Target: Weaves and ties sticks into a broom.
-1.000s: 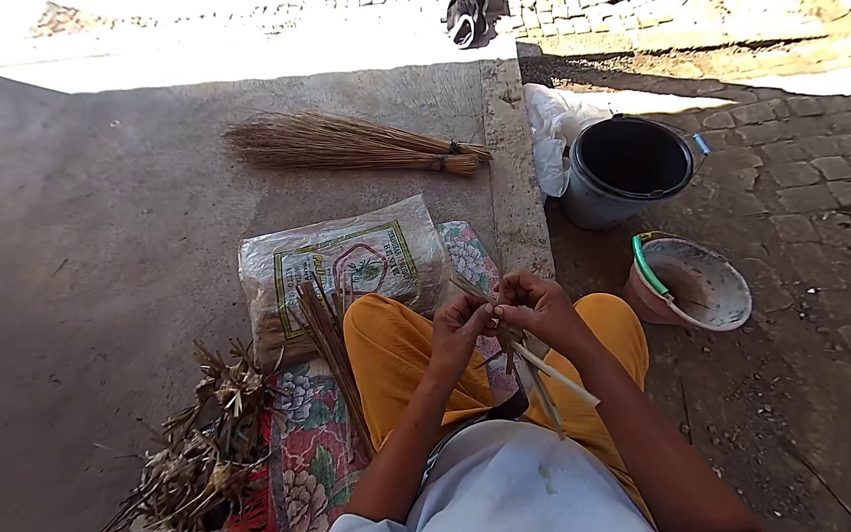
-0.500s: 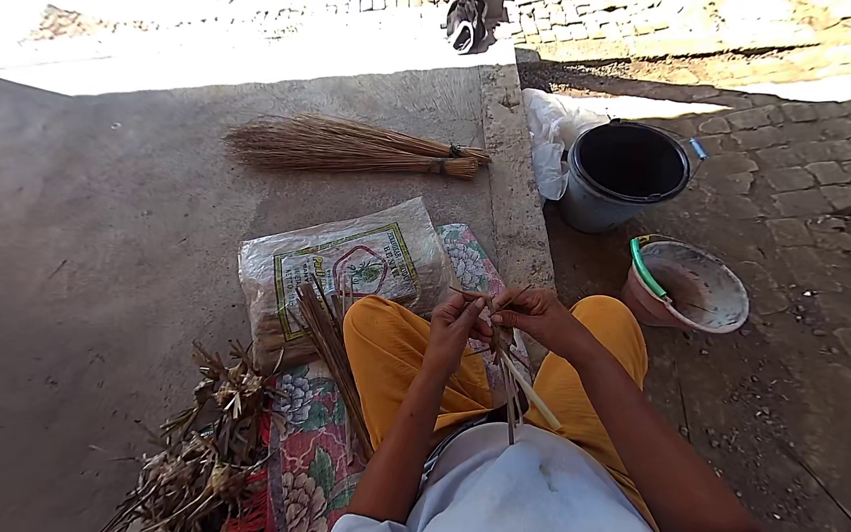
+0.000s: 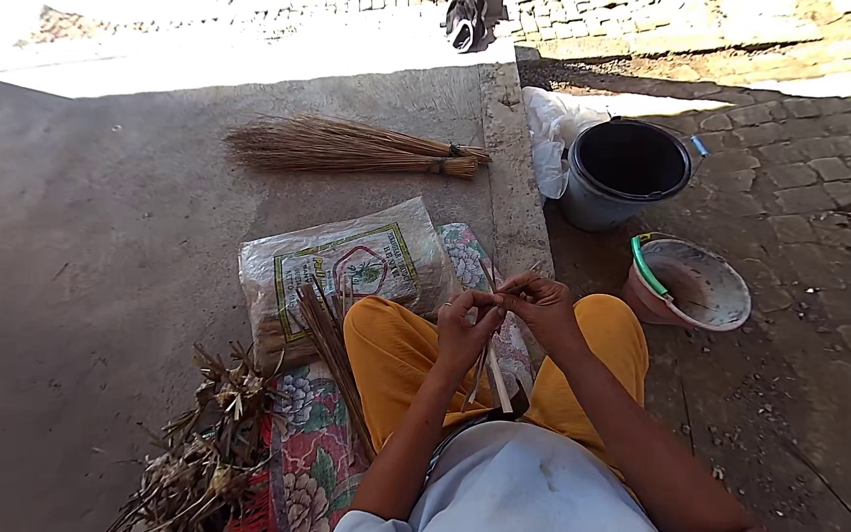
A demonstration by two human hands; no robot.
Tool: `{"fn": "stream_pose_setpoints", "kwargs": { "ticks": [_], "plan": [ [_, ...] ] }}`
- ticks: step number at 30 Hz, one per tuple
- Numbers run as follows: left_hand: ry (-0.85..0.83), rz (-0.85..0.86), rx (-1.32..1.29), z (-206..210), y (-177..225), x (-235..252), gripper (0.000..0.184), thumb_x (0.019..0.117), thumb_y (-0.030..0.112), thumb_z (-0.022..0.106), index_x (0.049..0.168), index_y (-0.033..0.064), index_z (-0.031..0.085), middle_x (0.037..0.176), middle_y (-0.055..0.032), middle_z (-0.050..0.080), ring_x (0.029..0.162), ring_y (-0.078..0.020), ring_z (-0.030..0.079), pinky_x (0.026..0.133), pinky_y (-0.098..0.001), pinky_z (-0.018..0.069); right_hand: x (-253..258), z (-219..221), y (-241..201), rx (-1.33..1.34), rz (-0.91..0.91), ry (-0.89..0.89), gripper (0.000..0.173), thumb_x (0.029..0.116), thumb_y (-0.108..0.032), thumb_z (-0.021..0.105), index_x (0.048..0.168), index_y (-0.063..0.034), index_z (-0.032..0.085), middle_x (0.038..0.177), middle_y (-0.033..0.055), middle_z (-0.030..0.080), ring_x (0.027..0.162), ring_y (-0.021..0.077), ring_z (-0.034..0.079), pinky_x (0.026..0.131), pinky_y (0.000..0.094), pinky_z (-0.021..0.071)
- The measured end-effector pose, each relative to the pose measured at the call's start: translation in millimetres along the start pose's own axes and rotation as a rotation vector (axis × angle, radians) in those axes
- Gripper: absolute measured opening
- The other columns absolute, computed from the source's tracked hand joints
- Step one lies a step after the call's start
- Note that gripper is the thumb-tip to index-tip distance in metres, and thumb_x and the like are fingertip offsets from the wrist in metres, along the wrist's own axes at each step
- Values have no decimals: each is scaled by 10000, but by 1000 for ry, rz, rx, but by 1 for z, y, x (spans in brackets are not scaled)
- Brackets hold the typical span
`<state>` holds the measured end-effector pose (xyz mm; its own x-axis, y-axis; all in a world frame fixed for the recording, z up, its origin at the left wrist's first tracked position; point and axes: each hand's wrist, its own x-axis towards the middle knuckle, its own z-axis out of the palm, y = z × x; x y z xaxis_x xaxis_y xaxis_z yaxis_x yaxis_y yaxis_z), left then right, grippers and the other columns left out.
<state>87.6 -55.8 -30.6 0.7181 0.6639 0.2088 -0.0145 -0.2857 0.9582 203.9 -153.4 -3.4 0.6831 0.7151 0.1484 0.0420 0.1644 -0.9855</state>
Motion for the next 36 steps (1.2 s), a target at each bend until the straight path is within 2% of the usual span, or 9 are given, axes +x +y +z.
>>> {"fn": "stream_pose_setpoints", "kwargs": {
  "ticks": [3, 5, 9, 13, 16, 20, 25, 31, 36],
  "plan": [
    [2, -40, -33, -2, 3, 1, 38, 872, 113, 755, 893, 82, 751, 895, 15, 703, 985, -101, 609, 948, -372, 422, -3, 2, 3, 3, -8, 35, 163, 808, 89, 770, 905, -28, 711, 822, 9, 712, 752, 67, 670, 756, 238, 584],
    [-66, -88, -144, -7, 6, 2, 15, 893, 63, 735, 891, 49, 729, 885, 13, 679, 926, -54, 610, 893, -262, 484, -4, 1, 5, 17, 4, 33, 163, 813, 83, 769, 901, -41, 709, 821, -3, 709, 750, 58, 665, 748, 229, 579],
    [-212, -195, -427, -16, 4, 4, 41, 936, -12, 654, 921, 5, 688, 839, -2, 698, 786, -46, 660, 780, -234, 561, -4, -4, 5, 60, 123, 3, 145, 841, 88, 745, 921, -28, 709, 827, 2, 707, 750, 59, 661, 751, 226, 578],
    [-307, -378, -554, -28, 3, 6, 87, 967, -4, 600, 917, 26, 664, 811, -17, 705, 729, -60, 664, 716, -226, 562, -1, -21, -6, -194, 33, 24, 237, 869, 15, 750, 1090, -34, 681, 949, 16, 705, 824, 60, 662, 765, 224, 568],
    [-379, -460, -592, -37, -2, 7, 89, 977, 14, 577, 917, 36, 639, 828, -56, 725, 745, -85, 688, 716, -229, 562, 2, -39, -20, -643, -298, 21, 271, 915, -112, 738, 1148, 18, 685, 1173, 136, 694, 1140, 263, 619, 1026, 443, 462],
    [-482, -513, -599, -41, -1, 11, 101, 978, 13, 565, 910, 36, 636, 789, -56, 721, 720, -93, 691, 699, -234, 569, 1, -42, -27, -925, -526, -266, 130, 901, -172, 736, 996, -88, 766, 1111, 76, 735, 1183, 315, 641, 1146, 646, 314],
    [-605, -529, -554, -46, -2, 18, 88, 965, 23, 584, 900, 49, 636, 766, -25, 710, 694, -84, 689, 683, -234, 576, -10, -32, 10, -927, -472, -359, 126, 956, -144, 664, 947, -82, 773, 912, 80, 746, 920, 247, 723, 946, 466, 546],
    [-605, -516, -142, -52, 8, 25, 93, 977, 17, 611, 890, 30, 641, 683, 26, 659, 585, -22, 610, 573, -176, 507, -17, -31, 11, -948, -436, -380, 174, 975, -157, 655, 1078, -104, 784, 944, 92, 761, 918, 266, 735, 933, 473, 548],
    [-593, -525, -75, -51, 8, 28, 83, 976, 36, 626, 894, 33, 644, 680, 19, 665, 557, -22, 598, 545, -184, 498, -15, -32, 14, -927, -445, -397, 161, 984, -133, 641, 997, -78, 791, 922, 104, 751, 922, 259, 729, 948, 449, 541]
  ]
}}
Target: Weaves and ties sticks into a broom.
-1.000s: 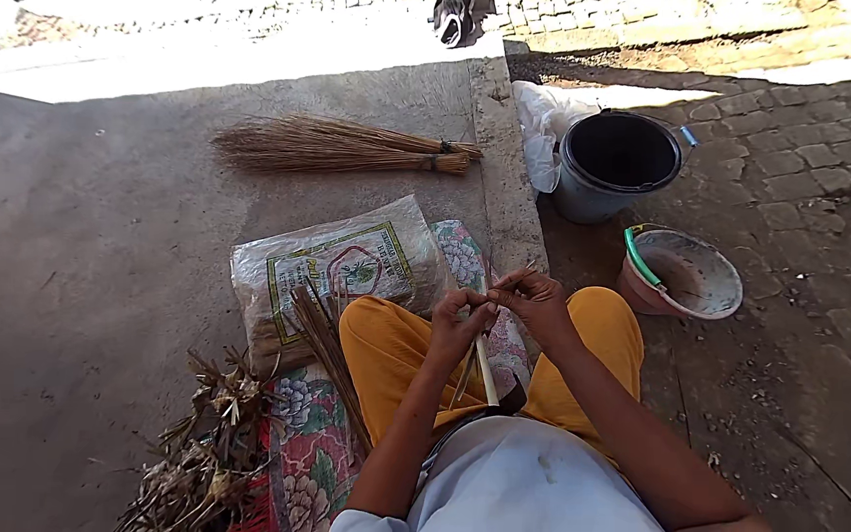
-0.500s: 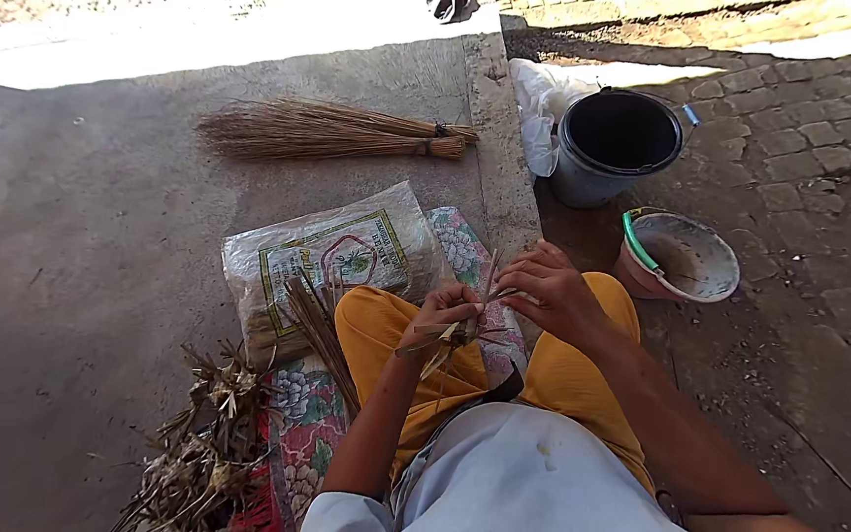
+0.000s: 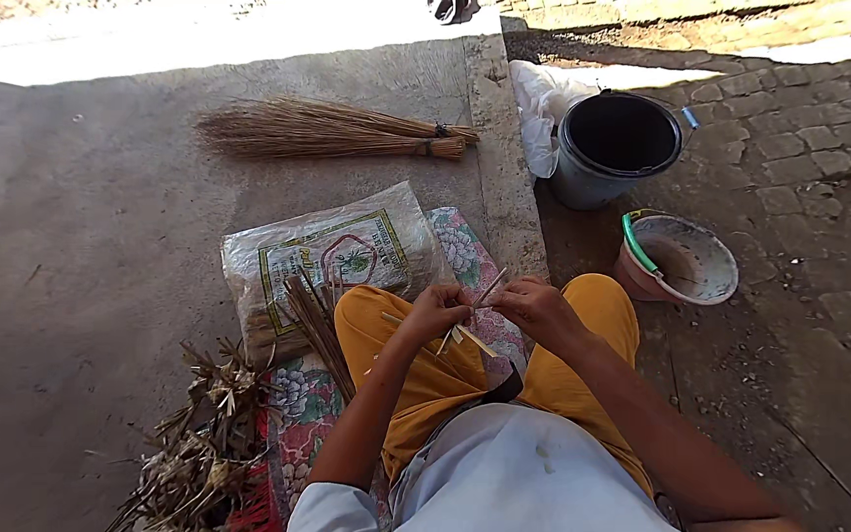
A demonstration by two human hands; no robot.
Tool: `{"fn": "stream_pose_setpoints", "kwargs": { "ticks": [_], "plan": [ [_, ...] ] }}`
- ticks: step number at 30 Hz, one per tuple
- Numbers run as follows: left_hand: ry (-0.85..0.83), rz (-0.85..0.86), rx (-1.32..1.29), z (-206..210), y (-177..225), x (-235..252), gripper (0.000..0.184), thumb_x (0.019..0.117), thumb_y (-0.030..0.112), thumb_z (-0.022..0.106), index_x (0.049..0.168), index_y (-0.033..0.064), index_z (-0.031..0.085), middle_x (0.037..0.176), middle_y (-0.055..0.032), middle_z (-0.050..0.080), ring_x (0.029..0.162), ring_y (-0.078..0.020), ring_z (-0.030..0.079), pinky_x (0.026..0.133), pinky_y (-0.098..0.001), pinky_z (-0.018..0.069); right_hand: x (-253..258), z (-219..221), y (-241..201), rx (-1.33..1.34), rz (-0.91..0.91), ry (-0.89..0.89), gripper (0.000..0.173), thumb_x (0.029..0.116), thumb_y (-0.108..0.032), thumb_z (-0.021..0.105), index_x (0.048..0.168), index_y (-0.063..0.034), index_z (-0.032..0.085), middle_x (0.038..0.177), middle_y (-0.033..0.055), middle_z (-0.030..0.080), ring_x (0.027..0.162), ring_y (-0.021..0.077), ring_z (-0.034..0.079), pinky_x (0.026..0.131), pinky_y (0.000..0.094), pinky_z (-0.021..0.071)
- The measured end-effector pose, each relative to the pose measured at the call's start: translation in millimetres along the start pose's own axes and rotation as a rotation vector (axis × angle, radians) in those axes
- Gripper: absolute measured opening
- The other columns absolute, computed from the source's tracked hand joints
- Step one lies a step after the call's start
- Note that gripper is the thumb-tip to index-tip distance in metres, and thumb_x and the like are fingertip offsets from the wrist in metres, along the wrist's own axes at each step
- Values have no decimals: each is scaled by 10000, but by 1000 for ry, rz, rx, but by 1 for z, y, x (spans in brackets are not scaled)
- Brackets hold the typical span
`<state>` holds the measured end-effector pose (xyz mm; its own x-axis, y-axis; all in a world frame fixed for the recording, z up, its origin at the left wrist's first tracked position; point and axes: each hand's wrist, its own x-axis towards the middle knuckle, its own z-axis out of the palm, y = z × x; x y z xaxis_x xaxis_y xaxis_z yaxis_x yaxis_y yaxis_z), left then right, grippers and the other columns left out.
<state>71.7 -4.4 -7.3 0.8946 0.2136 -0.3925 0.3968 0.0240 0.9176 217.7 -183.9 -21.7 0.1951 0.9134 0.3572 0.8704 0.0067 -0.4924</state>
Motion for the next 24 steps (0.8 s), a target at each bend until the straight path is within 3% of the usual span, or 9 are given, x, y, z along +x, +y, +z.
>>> {"fn": "stream_pose_setpoints", "kwargs": {
  "ticks": [3, 5, 6, 8, 10, 12, 14, 20, 24],
  "plan": [
    [135, -36, 537, 4, 6, -1, 127, 974, 197, 644, 952, 102, 724, 759, 14, 677, 689, -100, 614, 732, -364, 502, 1, 0, -5, -78, 15, -58, 163, 986, -119, 637, 948, -53, 781, 882, 131, 735, 875, 287, 721, 923, 517, 508],
    [162, -79, 858, 14, 17, -3, 201, 1010, 225, 604, 1091, 152, 774, 1005, -69, 743, 1082, -284, 651, 1111, -679, 249, 5, -3, -11, -163, 31, -122, 158, 980, -144, 659, 911, -45, 760, 854, 139, 722, 857, 311, 710, 885, 569, 471],
    [137, -43, 970, 19, 17, -3, 219, 1024, 211, 586, 1125, 179, 778, 1068, -83, 742, 1188, -336, 614, 1131, -757, 106, 8, -7, -14, -168, 61, -164, 170, 986, -156, 657, 910, -39, 755, 861, 141, 724, 869, 321, 706, 884, 586, 456],
    [71, 129, 1062, 25, 12, -2, 228, 1023, 158, 586, 1125, 197, 786, 1056, -91, 736, 1221, -376, 587, 1102, -811, 15, 16, -18, -15, -70, 194, -281, 203, 1015, -165, 622, 958, -21, 753, 905, 150, 723, 920, 335, 693, 904, 605, 433],
    [45, 385, 894, 23, -1, -2, 211, 1004, 121, 605, 1097, 150, 792, 995, -88, 730, 1137, -333, 629, 1128, -751, 135, 23, -29, -3, 128, 336, -343, 209, 1023, -156, 617, 937, 0, 726, 829, 137, 677, 817, 291, 649, 806, 545, 458],
    [78, 552, 513, 21, -16, 3, 188, 997, 125, 618, 1058, 83, 791, 959, -36, 724, 965, -143, 634, 976, -396, 453, 22, -32, 13, 407, 420, -329, 188, 1017, -144, 624, 886, -26, 691, 714, 21, 588, 661, 102, 528, 660, 314, 440],
    [81, 511, 27, 25, -22, 6, 138, 976, 53, 636, 1033, -1, 750, 968, -19, 698, 885, -34, 633, 829, -229, 538, 16, -26, 19, 726, 442, -241, 129, 987, -61, 626, 889, -28, 703, 744, -47, 640, 672, -15, 554, 665, 175, 475],
    [280, 233, -459, 39, -16, 6, 76, 969, -34, 616, 1035, 2, 607, 782, -8, 671, 674, -44, 641, 666, -203, 556, 9, -7, 13, 871, 489, -113, 117, 988, -90, 631, 933, -52, 727, 766, -71, 668, 699, -17, 592, 696, 167, 502],
    [218, 191, -477, 38, -16, 6, 235, 996, -12, 586, 1227, -40, 621, 900, -49, 698, 768, -79, 668, 752, -245, 578, 6, -1, 9, 946, 510, -155, 181, 1017, -93, 582, 908, -54, 721, 750, -72, 662, 698, -4, 596, 702, 172, 502]
  ]
}}
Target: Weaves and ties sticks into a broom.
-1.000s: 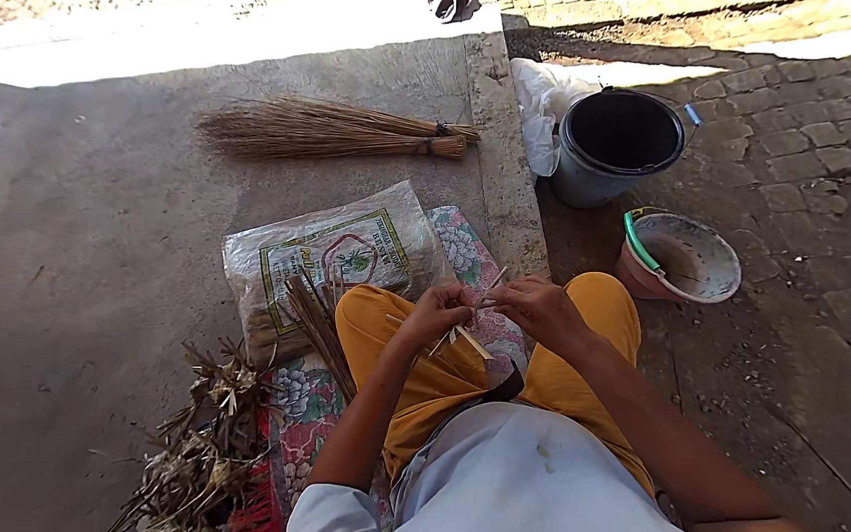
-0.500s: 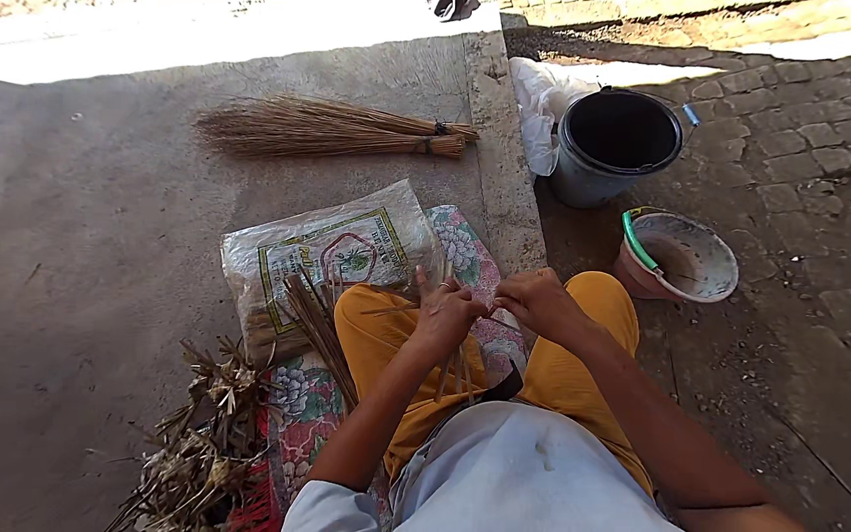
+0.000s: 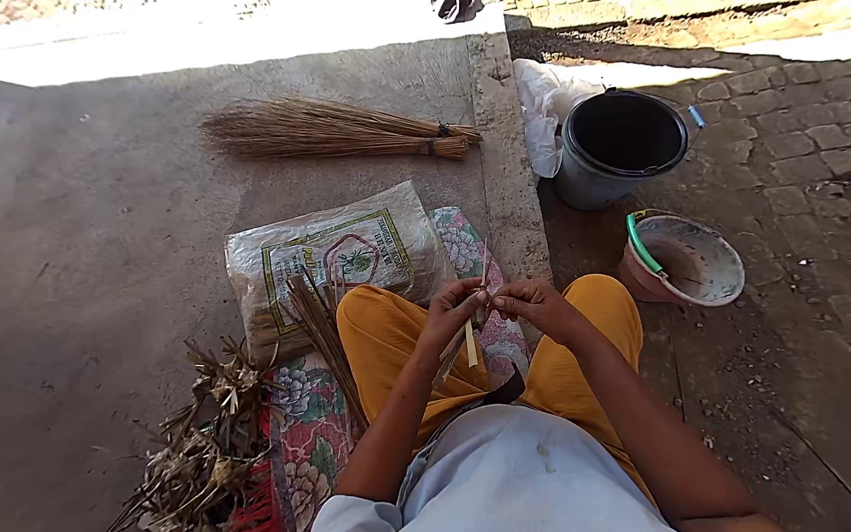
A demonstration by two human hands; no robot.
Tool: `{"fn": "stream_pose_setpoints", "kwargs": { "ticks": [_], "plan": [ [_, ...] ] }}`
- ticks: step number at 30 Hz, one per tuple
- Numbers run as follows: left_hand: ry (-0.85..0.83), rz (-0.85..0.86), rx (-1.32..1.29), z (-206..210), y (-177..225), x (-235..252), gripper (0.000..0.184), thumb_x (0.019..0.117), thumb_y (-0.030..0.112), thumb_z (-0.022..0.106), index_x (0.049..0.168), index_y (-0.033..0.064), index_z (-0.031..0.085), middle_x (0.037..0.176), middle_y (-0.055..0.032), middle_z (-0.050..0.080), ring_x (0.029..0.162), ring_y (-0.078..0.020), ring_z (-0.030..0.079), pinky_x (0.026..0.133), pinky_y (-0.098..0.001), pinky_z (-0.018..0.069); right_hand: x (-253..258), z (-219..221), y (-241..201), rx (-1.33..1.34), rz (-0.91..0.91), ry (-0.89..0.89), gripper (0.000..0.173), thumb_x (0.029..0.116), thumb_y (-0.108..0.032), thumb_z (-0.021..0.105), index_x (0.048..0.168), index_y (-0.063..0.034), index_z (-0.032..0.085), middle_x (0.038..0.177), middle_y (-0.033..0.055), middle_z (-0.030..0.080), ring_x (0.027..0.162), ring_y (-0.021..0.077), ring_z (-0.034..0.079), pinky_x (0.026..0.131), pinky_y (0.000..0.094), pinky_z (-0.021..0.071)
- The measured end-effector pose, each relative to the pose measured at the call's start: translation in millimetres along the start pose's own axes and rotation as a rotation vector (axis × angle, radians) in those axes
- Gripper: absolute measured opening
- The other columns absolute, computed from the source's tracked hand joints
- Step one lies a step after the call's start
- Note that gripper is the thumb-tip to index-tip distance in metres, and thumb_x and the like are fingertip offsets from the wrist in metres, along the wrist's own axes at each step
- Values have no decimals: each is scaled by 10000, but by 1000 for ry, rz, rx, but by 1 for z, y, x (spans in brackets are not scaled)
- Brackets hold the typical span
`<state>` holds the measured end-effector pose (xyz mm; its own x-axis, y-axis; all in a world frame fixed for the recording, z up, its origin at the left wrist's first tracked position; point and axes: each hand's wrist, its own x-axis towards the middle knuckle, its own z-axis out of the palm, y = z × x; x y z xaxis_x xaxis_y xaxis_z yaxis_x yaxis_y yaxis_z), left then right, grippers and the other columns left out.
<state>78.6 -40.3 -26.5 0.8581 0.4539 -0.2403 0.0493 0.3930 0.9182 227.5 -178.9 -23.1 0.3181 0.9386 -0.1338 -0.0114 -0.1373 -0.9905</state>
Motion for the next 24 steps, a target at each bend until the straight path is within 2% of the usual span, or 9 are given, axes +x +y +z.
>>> {"fn": "stream_pose_setpoints", "kwargs": {
  "ticks": [3, 5, 8, 11, 14, 15, 18, 21, 24],
  "plan": [
    [15, -43, -28, 1, 5, -1, 130, 1002, -13, 581, 1097, -41, 665, 869, -54, 702, 732, -82, 666, 714, -234, 577, -1, 1, 0, 52, -16, -52, 208, 1029, -86, 549, 910, -42, 714, 767, -60, 681, 723, 14, 631, 739, 188, 533],
    [23, -66, -83, -1, 5, 0, 123, 1005, -10, 574, 1057, -29, 683, 852, -51, 710, 725, -81, 669, 710, -235, 575, -3, -1, -3, 25, -29, -36, 208, 1037, -90, 544, 939, -33, 718, 804, -45, 701, 773, 23, 657, 792, 207, 549],
    [11, -105, -211, -6, 2, 1, 143, 1007, 12, 566, 1046, -23, 699, 833, -73, 707, 708, -114, 682, 692, -276, 600, -4, -4, -6, -162, -148, 75, 141, 982, -73, 637, 1081, -20, 723, 966, 3, 718, 879, 38, 672, 855, 225, 562],
    [-6, -173, -266, -6, 3, 2, 146, 1010, 19, 558, 1031, -16, 698, 830, -79, 703, 701, -140, 689, 685, -310, 617, -1, -6, -2, -308, -364, 96, 136, 913, -70, 714, 1038, -40, 758, 1007, 25, 713, 925, 57, 666, 865, 234, 565],
    [-13, -207, -268, -3, 2, 1, 153, 1017, 12, 536, 1008, -8, 687, 794, -72, 704, 686, -128, 691, 668, -293, 610, 0, 1, 2, -374, -432, 96, 122, 932, -138, 708, 999, -95, 800, 1010, 6, 724, 986, 77, 653, 949, 331, 506],
    [-12, -202, -268, -3, 1, 1, 149, 1018, 10, 539, 1003, -8, 687, 788, -70, 705, 683, -122, 693, 661, -284, 609, 1, 4, 4, -373, -437, 103, 120, 942, -144, 699, 985, -89, 796, 997, 4, 724, 983, 69, 653, 947, 324, 507],
    [8, -143, -230, -1, -1, -1, 126, 1004, 7, 568, 1029, -18, 689, 813, -68, 712, 705, -111, 690, 685, -271, 600, 0, 12, 4, -258, -315, 120, 127, 973, -118, 661, 977, -16, 737, 942, 15, 679, 902, 25, 637, 867, 201, 534],
    [42, -117, -182, 4, 2, -4, 130, 997, -33, 560, 1076, -35, 663, 837, -62, 713, 730, -108, 691, 730, -274, 597, -4, 18, -6, -27, -54, 122, 64, 990, -66, 631, 975, -22, 674, 854, -8, 680, 775, 32, 643, 767, 206, 549],
    [39, -112, -147, 6, 4, -6, 144, 991, -57, 548, 1091, -53, 651, 836, -61, 706, 730, -103, 684, 736, -269, 591, -4, 15, -12, 81, 55, 100, 38, 974, -20, 636, 952, -26, 666, 816, -10, 679, 731, 51, 647, 750, 219, 562]
  ]
}}
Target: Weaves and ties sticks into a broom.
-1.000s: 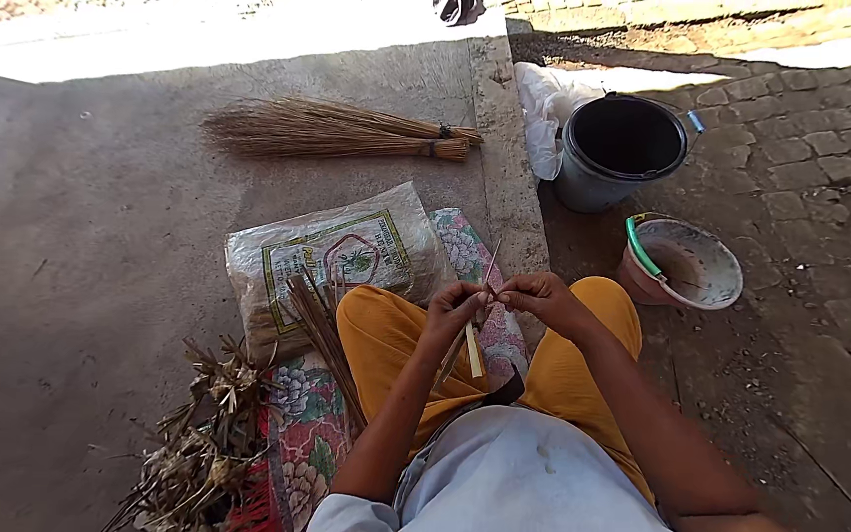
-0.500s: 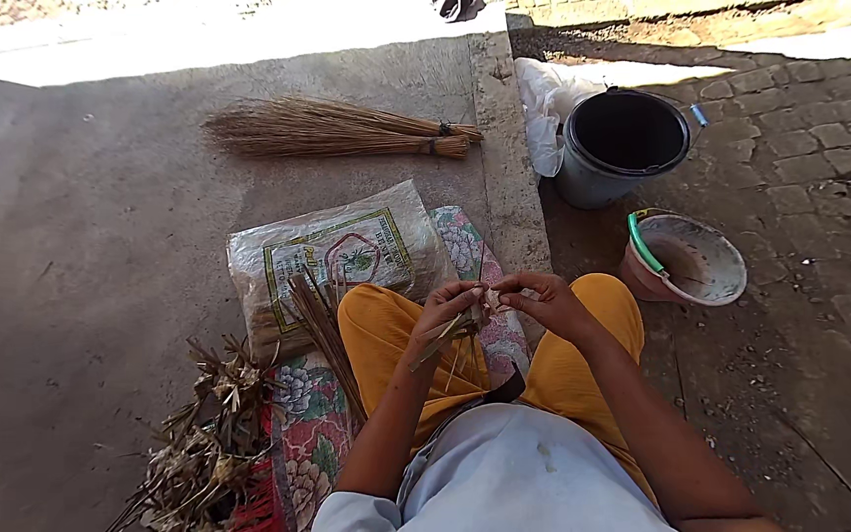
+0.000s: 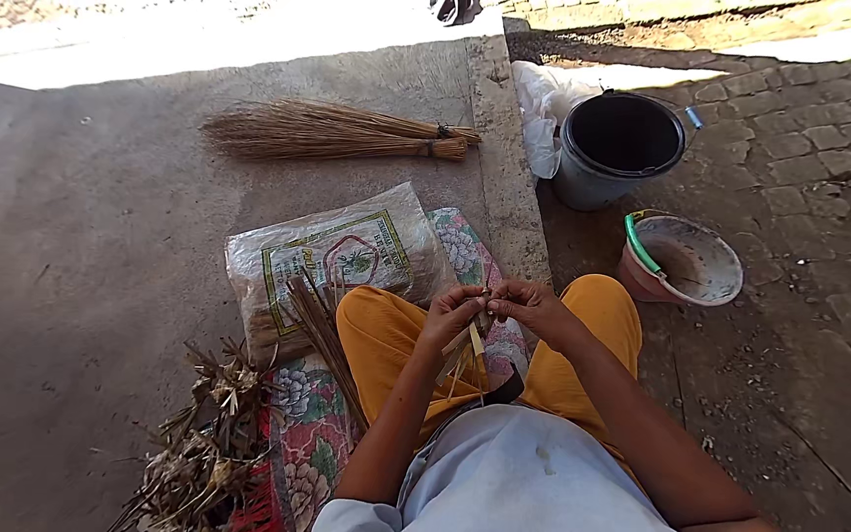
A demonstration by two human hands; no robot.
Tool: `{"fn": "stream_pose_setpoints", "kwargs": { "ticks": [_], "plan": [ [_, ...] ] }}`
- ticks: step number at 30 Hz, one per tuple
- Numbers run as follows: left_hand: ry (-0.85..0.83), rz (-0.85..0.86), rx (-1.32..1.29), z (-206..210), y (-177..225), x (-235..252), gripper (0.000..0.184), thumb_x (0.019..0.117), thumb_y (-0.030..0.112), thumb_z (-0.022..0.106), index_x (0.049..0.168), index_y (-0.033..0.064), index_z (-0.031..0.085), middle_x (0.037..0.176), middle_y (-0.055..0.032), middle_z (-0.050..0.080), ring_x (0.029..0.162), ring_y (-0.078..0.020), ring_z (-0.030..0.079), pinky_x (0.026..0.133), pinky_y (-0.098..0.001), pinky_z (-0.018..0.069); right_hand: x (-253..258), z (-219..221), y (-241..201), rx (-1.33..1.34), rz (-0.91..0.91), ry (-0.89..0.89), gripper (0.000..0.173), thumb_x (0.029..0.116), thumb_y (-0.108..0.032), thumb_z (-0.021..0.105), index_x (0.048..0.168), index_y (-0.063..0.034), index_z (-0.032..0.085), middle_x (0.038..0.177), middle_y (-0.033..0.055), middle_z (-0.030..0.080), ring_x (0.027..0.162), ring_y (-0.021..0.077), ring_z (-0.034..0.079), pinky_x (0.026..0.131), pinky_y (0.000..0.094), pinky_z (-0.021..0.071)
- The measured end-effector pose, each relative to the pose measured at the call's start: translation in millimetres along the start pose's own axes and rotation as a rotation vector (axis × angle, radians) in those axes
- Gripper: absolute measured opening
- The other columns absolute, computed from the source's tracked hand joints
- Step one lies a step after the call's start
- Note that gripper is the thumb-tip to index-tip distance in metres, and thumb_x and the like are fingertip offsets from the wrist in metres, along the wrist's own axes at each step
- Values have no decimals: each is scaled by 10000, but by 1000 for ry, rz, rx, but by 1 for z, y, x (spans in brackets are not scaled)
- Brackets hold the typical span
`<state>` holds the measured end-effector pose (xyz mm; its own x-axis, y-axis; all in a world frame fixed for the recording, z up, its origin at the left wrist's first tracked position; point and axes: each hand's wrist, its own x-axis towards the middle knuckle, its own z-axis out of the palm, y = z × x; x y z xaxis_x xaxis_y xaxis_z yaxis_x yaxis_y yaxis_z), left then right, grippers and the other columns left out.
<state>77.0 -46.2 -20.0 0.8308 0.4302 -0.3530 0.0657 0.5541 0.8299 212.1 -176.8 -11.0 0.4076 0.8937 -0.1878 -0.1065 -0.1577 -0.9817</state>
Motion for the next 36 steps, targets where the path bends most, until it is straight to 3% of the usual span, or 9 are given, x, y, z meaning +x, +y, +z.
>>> {"fn": "stream_pose_setpoints", "kwargs": {
  "ticks": [5, 10, 13, 17, 23, 30, 34, 36],
  "plan": [
    [-20, 33, 95, 3, 3, -2, 146, 991, -40, 555, 1099, -53, 652, 869, -63, 701, 749, -97, 672, 736, -261, 577, -1, -1, -8, 58, 102, 35, 73, 964, 21, 625, 912, -16, 659, 783, 2, 679, 709, 69, 657, 742, 228, 568],
    [99, 369, 470, 7, -10, 0, 105, 942, -7, 650, 1021, -34, 713, 857, -43, 711, 718, -37, 652, 696, -216, 563, 1, 6, -4, 60, 9, 152, 64, 945, 1, 670, 884, -18, 667, 746, 0, 680, 695, 67, 651, 728, 223, 558],
    [149, 477, 540, 6, -15, 0, 125, 934, -5, 657, 1033, -37, 726, 892, -56, 727, 734, -26, 665, 717, -200, 574, 4, 10, 0, 38, -47, 180, 65, 937, 11, 677, 878, -13, 660, 742, 13, 680, 689, 70, 656, 719, 222, 563],
    [146, 427, 468, 6, -14, -2, 120, 931, -25, 651, 1035, -39, 709, 854, -37, 698, 711, -32, 634, 686, -198, 549, 5, 8, -1, 2, -41, 130, 50, 937, 11, 674, 892, -10, 672, 755, 8, 684, 703, 57, 655, 729, 214, 560],
    [90, 501, 421, 4, -14, -2, 172, 986, 38, 593, 1099, -30, 703, 898, -22, 710, 759, -25, 650, 707, -201, 553, 7, 8, -7, 46, -35, 158, 49, 938, 24, 671, 894, 2, 677, 753, 19, 688, 697, 72, 658, 728, 223, 566],
    [126, 450, 265, 6, -15, -1, 120, 988, 7, 606, 1032, -30, 711, 875, -36, 717, 794, -65, 675, 776, -245, 572, 6, 11, -11, 74, -65, 162, 67, 941, 24, 659, 883, -7, 663, 755, 24, 684, 704, 76, 655, 730, 219, 559],
    [119, 487, 342, 7, -19, -1, 121, 976, -11, 601, 1016, -48, 709, 877, -43, 718, 774, -46, 670, 748, -222, 572, 7, 12, -10, 82, -115, 214, 68, 927, 41, 673, 909, -12, 634, 747, 33, 677, 682, 90, 656, 702, 227, 565],
    [111, 567, 470, 6, -22, 0, 129, 921, -4, 638, 1019, -51, 708, 895, -52, 719, 761, -39, 671, 717, -210, 579, 9, 12, -9, 63, -126, 226, 76, 925, 40, 680, 916, -13, 626, 749, 35, 676, 679, 91, 658, 694, 227, 570]
  ]
}}
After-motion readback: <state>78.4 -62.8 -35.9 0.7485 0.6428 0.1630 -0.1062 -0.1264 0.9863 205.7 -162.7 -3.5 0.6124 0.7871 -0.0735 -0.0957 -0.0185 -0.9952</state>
